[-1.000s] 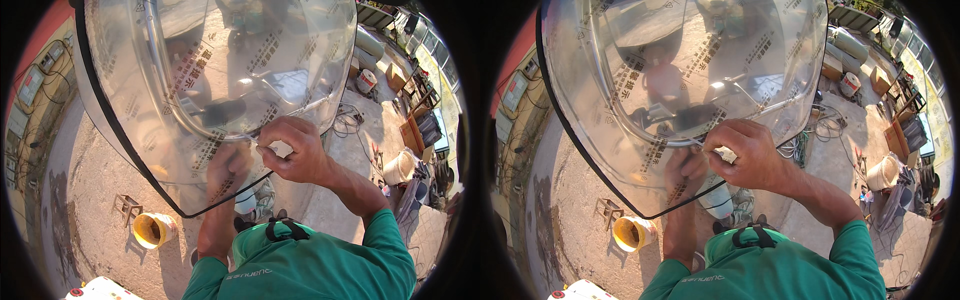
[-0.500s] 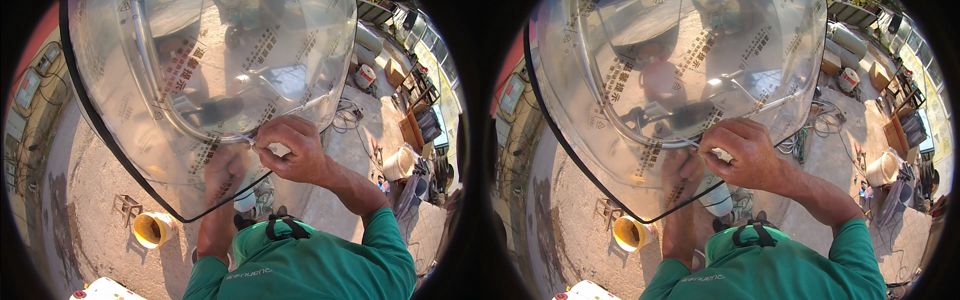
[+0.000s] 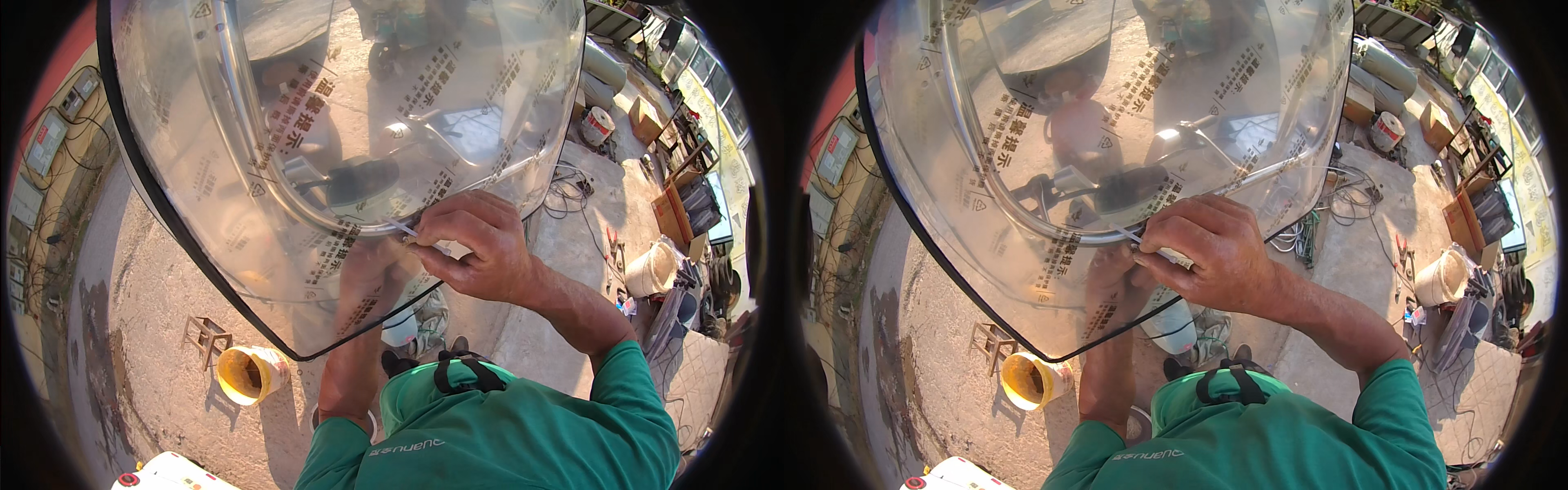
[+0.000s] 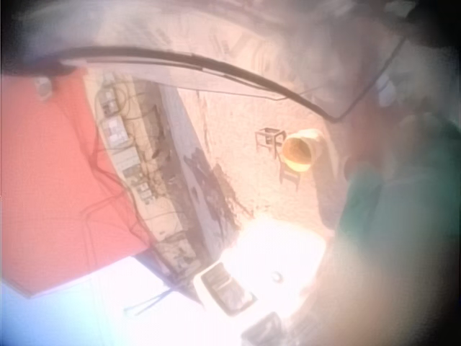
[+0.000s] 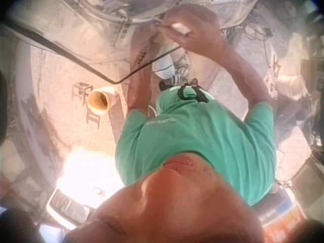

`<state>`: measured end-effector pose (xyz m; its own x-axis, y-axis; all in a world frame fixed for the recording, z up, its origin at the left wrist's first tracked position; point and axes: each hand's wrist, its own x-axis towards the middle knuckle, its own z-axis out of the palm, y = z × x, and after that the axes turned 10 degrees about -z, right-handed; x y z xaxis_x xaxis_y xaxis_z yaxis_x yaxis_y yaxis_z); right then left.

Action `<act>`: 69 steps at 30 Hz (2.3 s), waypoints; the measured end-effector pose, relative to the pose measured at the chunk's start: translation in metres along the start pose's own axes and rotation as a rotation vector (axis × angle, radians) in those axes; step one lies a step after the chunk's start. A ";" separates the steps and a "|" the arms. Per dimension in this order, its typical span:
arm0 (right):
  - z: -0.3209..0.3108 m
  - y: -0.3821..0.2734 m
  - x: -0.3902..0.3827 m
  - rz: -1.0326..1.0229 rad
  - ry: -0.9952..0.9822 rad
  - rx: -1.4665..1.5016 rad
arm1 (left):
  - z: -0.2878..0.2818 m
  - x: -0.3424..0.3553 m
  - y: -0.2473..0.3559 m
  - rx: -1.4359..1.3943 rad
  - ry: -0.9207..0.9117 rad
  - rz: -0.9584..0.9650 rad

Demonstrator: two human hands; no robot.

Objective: The person installs a rubber seal onto a transparent plastic windshield for a scooter. They align the seal along the edges and use zip ties to secure it in place.

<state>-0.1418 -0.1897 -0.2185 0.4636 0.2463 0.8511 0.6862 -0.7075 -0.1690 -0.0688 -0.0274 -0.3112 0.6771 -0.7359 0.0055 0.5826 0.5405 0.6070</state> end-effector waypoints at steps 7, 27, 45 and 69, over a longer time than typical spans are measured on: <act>0.001 0.002 0.003 -0.051 -0.008 -0.036 | -0.004 -0.003 0.012 -0.023 -0.121 -0.028; 0.009 0.001 0.013 -0.178 -0.017 -0.104 | 0.001 -0.007 0.022 0.140 0.098 0.019; -0.017 -0.007 0.029 0.447 -0.119 0.492 | -0.033 -0.168 -0.100 0.670 0.498 0.158; -0.027 -0.015 0.023 0.243 -0.093 0.405 | 0.100 -0.036 -0.025 1.354 0.940 0.966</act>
<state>-0.1569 -0.1913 -0.1831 0.6733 0.1765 0.7180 0.7060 -0.4419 -0.5534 -0.1530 -0.0555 -0.2468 0.7703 0.2555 0.5843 -0.4637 -0.4047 0.7882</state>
